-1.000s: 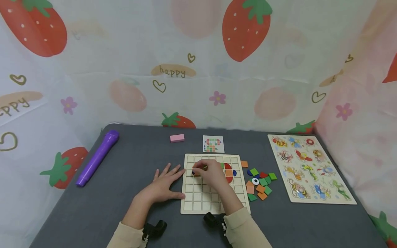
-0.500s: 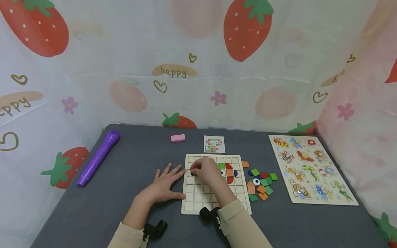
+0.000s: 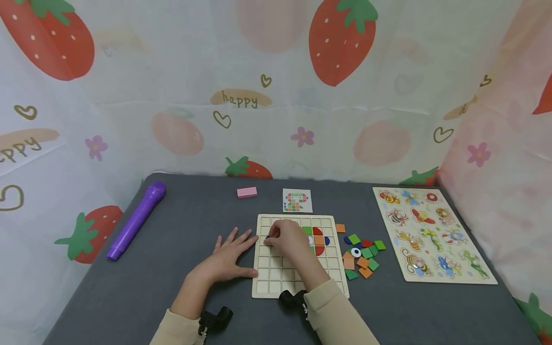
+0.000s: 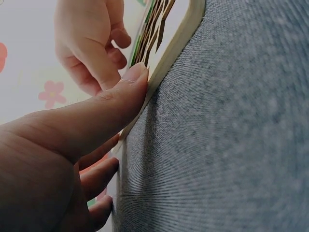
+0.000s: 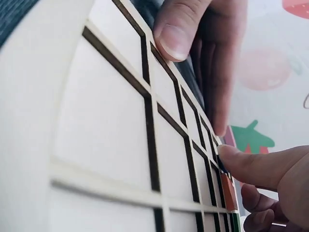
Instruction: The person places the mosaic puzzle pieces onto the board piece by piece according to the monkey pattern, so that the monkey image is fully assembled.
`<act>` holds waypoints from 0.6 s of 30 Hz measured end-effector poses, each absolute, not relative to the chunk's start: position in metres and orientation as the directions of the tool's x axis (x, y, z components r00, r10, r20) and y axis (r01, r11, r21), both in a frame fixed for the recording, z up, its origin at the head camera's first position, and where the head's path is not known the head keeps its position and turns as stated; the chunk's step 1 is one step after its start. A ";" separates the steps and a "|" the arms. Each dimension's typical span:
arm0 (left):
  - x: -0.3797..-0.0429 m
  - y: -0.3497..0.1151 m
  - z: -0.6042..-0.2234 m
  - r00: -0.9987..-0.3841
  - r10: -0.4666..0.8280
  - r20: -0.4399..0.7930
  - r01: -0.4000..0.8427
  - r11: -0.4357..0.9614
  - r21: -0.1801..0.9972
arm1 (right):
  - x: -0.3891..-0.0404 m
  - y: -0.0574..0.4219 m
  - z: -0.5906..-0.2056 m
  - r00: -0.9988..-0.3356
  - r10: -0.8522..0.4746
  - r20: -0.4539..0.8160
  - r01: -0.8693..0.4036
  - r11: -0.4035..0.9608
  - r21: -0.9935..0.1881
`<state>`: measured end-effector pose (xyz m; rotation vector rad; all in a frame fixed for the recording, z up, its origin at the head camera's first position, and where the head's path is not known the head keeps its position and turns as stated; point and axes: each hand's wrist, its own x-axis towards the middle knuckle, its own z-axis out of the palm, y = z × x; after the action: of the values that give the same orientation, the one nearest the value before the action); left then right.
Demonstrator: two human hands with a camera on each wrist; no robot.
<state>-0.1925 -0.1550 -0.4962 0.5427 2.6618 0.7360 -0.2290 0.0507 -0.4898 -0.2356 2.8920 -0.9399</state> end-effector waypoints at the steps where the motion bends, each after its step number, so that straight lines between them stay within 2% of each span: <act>1: -0.193 -0.155 -0.496 -0.875 0.438 -0.206 0.270 0.796 0.542 | -0.228 0.052 -0.490 -0.984 -0.171 -0.042 -0.112 0.796 -0.595; 9: -0.192 -0.152 -0.496 -0.877 0.426 -0.221 0.261 0.810 0.525 | -0.215 0.072 -0.477 -0.991 -0.128 -0.038 -0.064 0.705 -0.706; 18: -0.193 -0.152 -0.497 -0.880 0.424 -0.214 0.259 0.806 0.533 | -0.200 0.102 -0.467 -0.998 -0.059 -0.024 -0.022 0.669 -0.743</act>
<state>-0.1926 -0.1522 -0.4968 0.5202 2.6685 0.7206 -0.1998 0.1023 -0.4674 -0.0688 2.8278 -1.2567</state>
